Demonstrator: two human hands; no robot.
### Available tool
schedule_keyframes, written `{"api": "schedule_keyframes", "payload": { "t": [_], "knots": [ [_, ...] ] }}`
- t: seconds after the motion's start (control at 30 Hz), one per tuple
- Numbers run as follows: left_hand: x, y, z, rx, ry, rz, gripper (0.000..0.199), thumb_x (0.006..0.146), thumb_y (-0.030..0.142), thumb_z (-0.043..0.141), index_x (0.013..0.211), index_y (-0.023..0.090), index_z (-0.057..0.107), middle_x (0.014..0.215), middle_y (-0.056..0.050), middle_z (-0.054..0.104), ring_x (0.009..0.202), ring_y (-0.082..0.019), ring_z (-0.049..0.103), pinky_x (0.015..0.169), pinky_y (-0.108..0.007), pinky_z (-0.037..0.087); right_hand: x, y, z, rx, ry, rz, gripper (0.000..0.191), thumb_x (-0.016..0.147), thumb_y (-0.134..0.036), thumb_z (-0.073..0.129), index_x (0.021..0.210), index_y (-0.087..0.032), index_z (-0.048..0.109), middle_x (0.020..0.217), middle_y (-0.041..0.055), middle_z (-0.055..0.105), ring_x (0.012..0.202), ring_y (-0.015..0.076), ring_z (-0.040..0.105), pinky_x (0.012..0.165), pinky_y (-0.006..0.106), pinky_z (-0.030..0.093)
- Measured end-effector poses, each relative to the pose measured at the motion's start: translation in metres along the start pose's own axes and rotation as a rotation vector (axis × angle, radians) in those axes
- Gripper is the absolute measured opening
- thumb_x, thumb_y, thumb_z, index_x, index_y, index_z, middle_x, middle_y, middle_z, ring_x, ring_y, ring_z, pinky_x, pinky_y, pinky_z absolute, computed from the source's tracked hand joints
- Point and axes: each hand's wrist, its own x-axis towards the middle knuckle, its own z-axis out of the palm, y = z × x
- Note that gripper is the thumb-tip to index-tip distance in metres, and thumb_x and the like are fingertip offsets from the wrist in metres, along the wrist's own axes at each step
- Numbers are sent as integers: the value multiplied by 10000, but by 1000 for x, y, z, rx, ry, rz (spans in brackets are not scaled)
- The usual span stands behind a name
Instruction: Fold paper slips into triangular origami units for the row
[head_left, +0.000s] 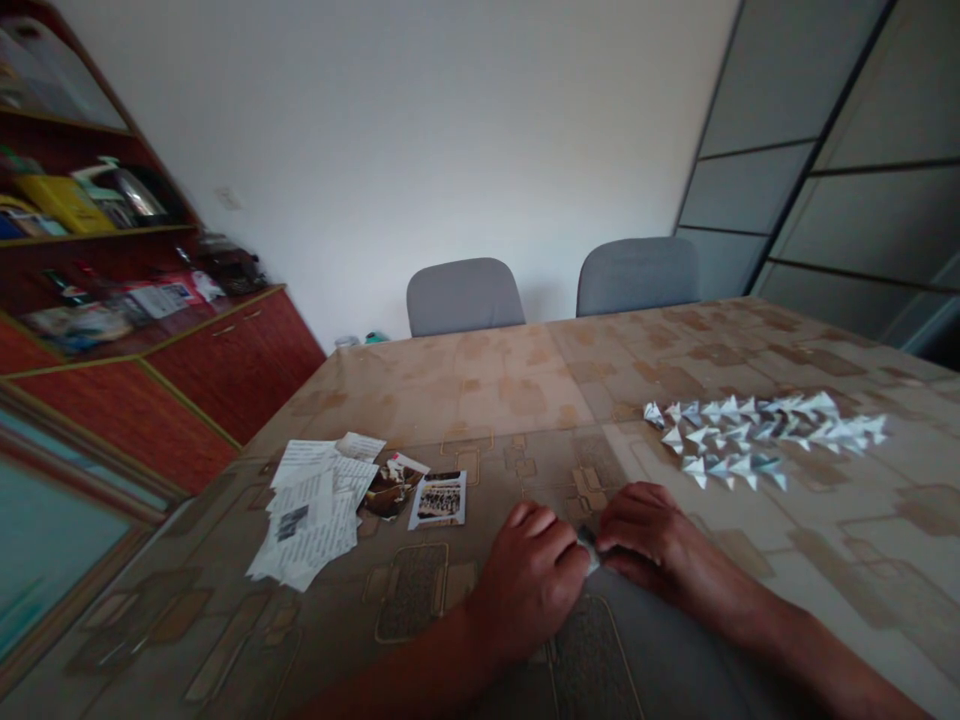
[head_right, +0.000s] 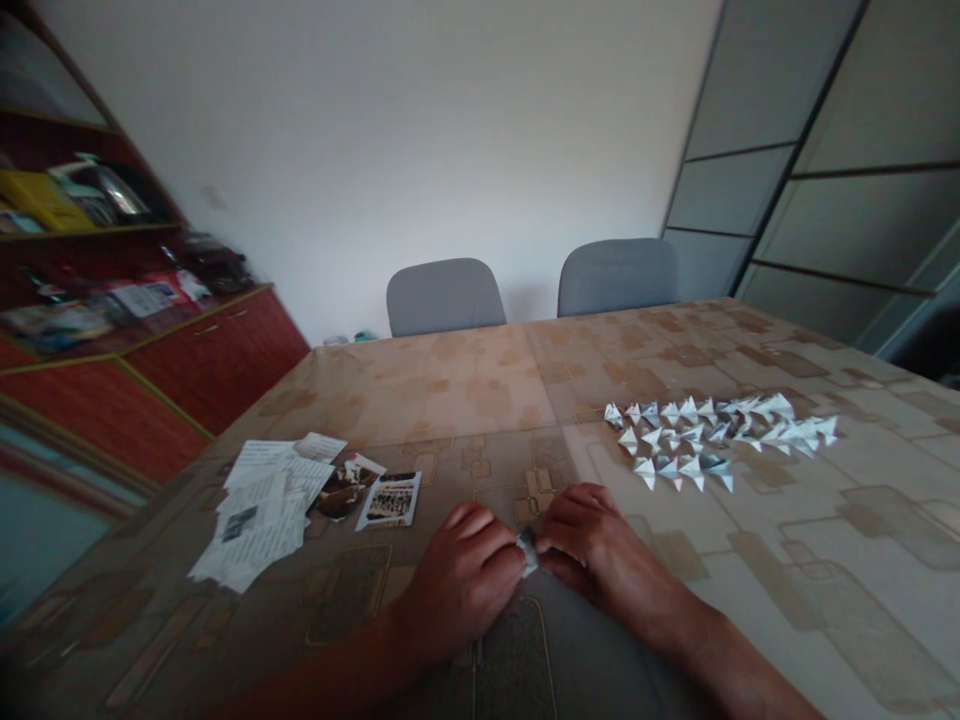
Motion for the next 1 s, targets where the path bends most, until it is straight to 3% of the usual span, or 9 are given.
{"api": "schedule_keyframes", "payload": {
  "t": [0.17, 0.3, 0.57, 0.8, 1.0],
  "knots": [
    [2, 2, -4, -231, -10, -206, 90, 814, 129, 609, 737, 172, 590, 779, -12, 613, 782, -169, 528, 735, -312, 384, -1, 0, -1, 19, -34, 26, 96, 903, -236, 614, 815, -215, 645, 794, 11, 654, 824, 189, 568, 801, 359, 360],
    [3, 4, -4, -328, -10, -333, 113, 744, 67, 618, 713, 170, 584, 780, -12, 602, 796, -174, 534, 718, -307, 378, -3, 3, 5, 51, 0, 54, 122, 908, -227, 592, 796, -221, 639, 785, 15, 656, 814, 190, 586, 780, 355, 378],
    [2, 7, -8, -303, -66, -303, 63, 800, 139, 628, 770, 184, 595, 833, -15, 599, 822, -187, 522, 735, -330, 365, -4, -3, 7, 77, 18, 136, 134, 883, -179, 614, 755, -216, 632, 810, 18, 651, 799, 186, 589, 750, 338, 402],
    [6, 7, -7, -360, -37, -423, 86, 748, 113, 632, 741, 185, 584, 836, -21, 575, 843, -197, 527, 744, -337, 374, -5, -2, 9, 81, 27, 187, 98, 818, -147, 675, 770, -228, 648, 829, 16, 658, 825, 200, 588, 770, 355, 417],
    [5, 7, -5, -365, -42, -434, 63, 765, 141, 627, 757, 190, 588, 853, -28, 582, 857, -209, 533, 734, -341, 384, -3, -11, 13, 32, 74, 243, 107, 797, -139, 655, 739, -228, 640, 814, 15, 647, 825, 213, 584, 771, 376, 418]
  ]
}}
